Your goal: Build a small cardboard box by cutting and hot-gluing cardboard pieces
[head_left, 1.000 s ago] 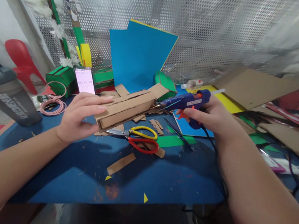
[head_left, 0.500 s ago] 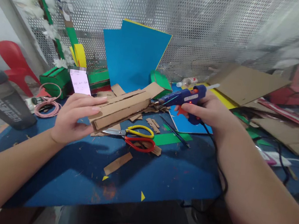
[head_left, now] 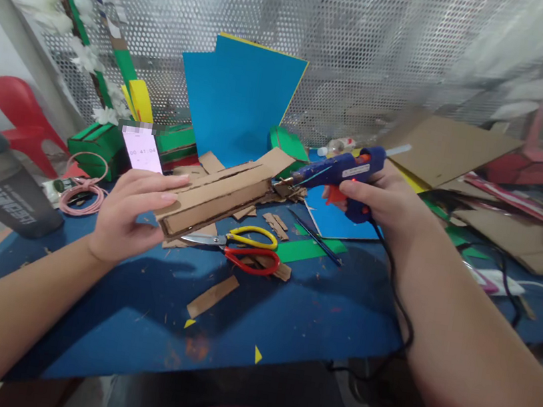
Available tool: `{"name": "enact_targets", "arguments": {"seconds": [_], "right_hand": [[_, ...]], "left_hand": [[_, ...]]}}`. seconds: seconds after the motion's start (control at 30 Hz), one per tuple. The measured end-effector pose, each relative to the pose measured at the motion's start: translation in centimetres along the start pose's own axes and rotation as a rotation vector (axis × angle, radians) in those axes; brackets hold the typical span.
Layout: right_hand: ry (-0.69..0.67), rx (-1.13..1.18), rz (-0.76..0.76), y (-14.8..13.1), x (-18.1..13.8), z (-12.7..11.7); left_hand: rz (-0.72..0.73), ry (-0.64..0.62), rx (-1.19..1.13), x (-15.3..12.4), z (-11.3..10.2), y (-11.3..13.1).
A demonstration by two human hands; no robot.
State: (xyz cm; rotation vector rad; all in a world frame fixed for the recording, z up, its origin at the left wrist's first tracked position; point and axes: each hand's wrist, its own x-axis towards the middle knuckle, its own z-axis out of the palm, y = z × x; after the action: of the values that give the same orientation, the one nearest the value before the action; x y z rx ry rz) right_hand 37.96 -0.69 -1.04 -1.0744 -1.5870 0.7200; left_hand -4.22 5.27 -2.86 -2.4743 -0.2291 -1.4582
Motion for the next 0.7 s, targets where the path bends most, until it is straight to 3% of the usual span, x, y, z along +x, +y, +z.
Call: {"name": "enact_targets", "arguments": {"seconds": [0.2,0.7], "right_hand": [[-0.009,-0.01,0.035,-0.45,-0.09,1.09],[0.013,-0.016,0.061,-0.65,-0.27,0.83]], "left_hand": [[-0.001,0.001,-0.011,-0.02,0.0,0.0],[-0.013,0.025,-0.076,0.19,0.07,0.12]]}}
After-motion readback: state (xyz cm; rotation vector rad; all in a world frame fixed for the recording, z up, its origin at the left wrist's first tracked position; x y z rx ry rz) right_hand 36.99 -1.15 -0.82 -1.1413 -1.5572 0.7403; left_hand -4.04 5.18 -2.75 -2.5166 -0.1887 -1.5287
